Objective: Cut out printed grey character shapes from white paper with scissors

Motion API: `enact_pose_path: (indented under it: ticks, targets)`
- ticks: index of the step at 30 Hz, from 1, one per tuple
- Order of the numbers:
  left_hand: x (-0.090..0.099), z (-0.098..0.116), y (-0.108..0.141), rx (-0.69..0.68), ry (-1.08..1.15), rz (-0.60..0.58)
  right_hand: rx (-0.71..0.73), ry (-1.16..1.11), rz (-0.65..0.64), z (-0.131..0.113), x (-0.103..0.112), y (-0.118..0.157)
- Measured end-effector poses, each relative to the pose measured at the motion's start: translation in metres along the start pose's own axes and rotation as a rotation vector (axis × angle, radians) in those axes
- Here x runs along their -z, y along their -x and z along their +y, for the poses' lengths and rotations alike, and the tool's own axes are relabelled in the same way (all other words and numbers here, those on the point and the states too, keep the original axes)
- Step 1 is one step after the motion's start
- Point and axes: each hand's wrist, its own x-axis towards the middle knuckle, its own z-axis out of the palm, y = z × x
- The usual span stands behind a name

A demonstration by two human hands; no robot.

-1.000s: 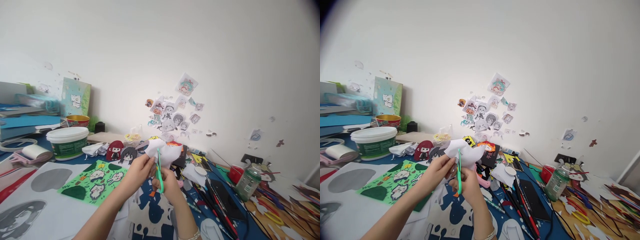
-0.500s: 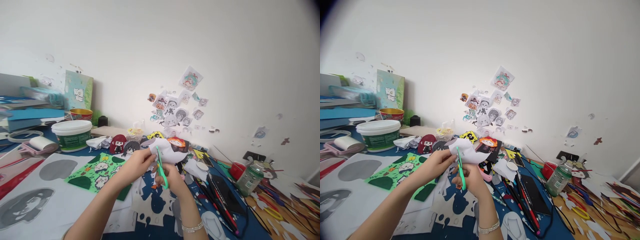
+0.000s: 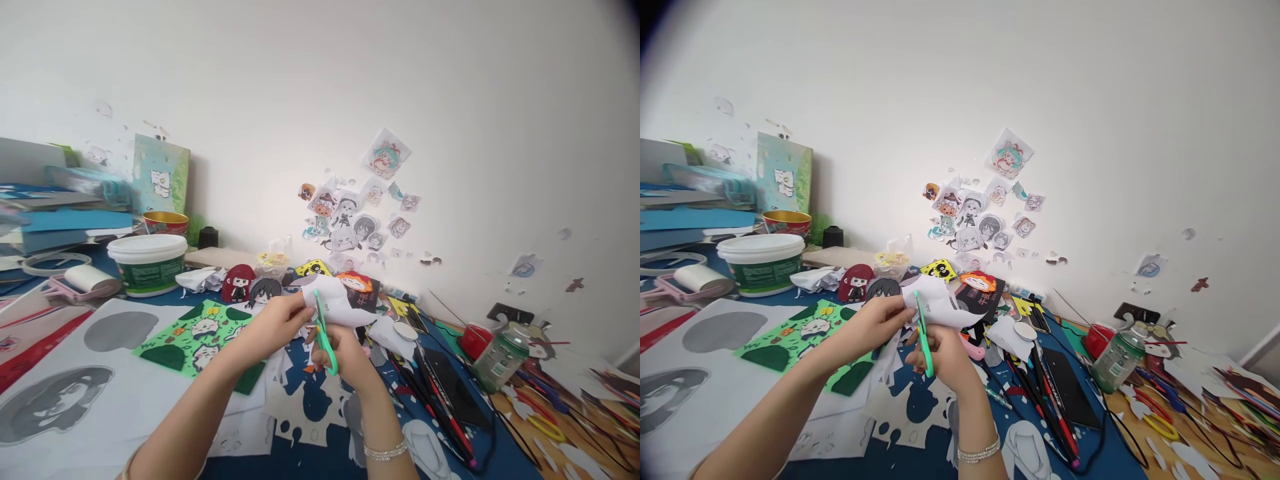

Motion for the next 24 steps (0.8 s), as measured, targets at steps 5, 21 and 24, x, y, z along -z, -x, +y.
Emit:
enact_pose_path:
  ticks: [5, 21, 24]
  targets:
    - [-0.003, -0.004, -0.002, 0.025, 0.036, 0.018, -0.026, 0.022, 0.044, -0.003, -0.001, 0.000]
    - [-0.020, 0.000, -0.004, 0.023, -0.094, 0.168, 0.023, -0.001, 0.079, -0.002, -0.002, 0.000]
    - [-0.020, 0.000, -0.003, 0.025, -0.075, 0.182, 0.004, 0.001, 0.088, -0.003, -0.003, 0.000]
